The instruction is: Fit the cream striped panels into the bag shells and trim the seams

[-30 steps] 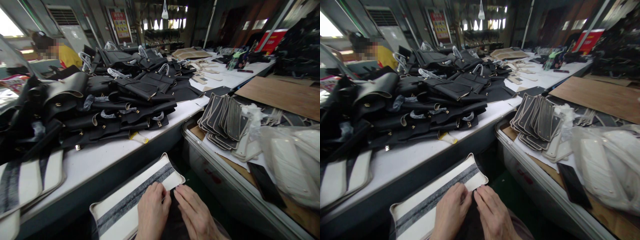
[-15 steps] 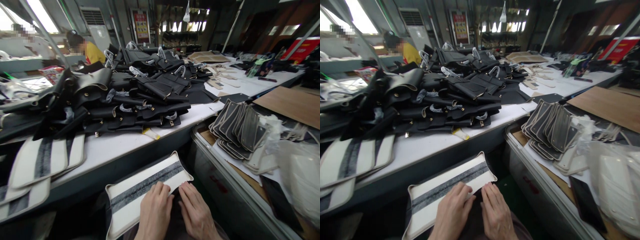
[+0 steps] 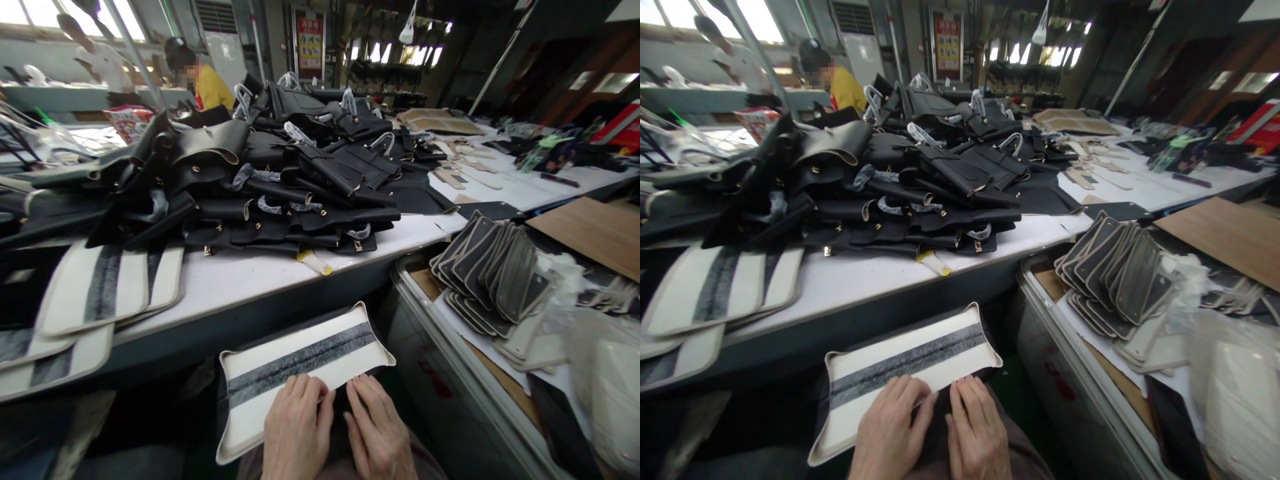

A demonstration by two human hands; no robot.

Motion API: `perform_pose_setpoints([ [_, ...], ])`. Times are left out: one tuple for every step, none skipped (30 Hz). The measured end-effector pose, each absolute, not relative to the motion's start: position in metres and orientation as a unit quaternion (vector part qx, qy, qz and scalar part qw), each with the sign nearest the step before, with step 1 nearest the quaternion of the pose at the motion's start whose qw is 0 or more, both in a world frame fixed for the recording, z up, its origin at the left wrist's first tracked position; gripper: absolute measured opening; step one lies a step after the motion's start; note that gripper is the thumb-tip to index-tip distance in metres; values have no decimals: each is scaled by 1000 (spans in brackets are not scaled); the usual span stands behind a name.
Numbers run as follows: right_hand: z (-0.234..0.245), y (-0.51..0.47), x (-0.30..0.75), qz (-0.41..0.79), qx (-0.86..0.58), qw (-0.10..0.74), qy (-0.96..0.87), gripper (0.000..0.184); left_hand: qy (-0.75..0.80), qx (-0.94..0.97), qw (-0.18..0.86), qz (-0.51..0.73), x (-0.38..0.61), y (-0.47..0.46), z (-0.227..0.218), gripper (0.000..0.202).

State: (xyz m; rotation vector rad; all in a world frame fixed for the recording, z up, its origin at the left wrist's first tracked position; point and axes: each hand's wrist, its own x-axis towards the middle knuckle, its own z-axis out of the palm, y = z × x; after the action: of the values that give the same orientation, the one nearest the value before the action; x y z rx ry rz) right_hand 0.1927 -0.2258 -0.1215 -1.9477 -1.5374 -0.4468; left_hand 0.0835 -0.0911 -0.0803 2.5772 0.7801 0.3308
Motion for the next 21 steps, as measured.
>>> perform_pose_setpoints([
  [-122,-224,191,-169,-732,306,-585,48,280,927,216,125,82,-91,-81,15],
  [-122,-223,189,-169,-730,306,-587,47,276,927,218,131,80,-90,-82,16],
  [-122,-222,187,-168,-728,306,-590,47,270,928,217,139,78,-90,-82,17],
  [-122,-220,185,-167,-725,306,-594,46,266,929,213,145,75,-89,-83,18],
  [-122,-219,183,-166,-723,306,-597,45,263,931,205,149,73,-89,-82,18],
  [-122,-217,180,-164,-720,307,-601,45,264,932,195,151,70,-88,-81,19],
  [-122,-216,178,-161,-717,306,-605,44,269,933,185,152,68,-87,-80,18],
  [-122,-214,176,-155,-716,305,-609,44,277,932,175,153,65,-86,-79,17],
  [-121,-212,174,-151,-714,304,-613,44,285,931,170,155,62,-85,-77,16],
  [-121,-211,172,-146,-712,303,-616,44,291,928,169,159,60,-84,-76,16],
  [-121,-209,169,-144,-709,302,-621,44,295,925,173,164,57,-83,-74,15],
  [-121,-208,167,-143,-705,301,-625,43,299,922,178,170,54,-81,-74,15],
  [-122,-207,165,-143,-702,302,-629,43,304,919,183,174,50,-80,-74,14],
  [-122,-205,163,-144,-699,301,-633,42,310,915,185,179,46,-79,-74,12],
  [-122,-204,161,-142,-697,298,-636,43,314,912,187,184,41,-78,-76,10],
  [-122,-204,160,-140,-696,294,-640,43,314,911,188,189,35,-77,-78,6],
  [-122,-203,158,-137,-696,290,-643,44,307,912,188,195,29,-76,-80,3],
  [-122,-203,156,-134,-696,287,-645,45,295,915,188,202,24,-75,-83,4],
  [-122,-202,155,-130,-696,284,-646,46,282,918,188,207,18,-74,-86,7],
  [-121,-202,153,-127,-697,283,-647,46,267,922,186,209,13,-73,-89,11],
  [-121,-202,152,-124,-697,282,-648,47,256,926,181,209,9,-71,-91,13],
])
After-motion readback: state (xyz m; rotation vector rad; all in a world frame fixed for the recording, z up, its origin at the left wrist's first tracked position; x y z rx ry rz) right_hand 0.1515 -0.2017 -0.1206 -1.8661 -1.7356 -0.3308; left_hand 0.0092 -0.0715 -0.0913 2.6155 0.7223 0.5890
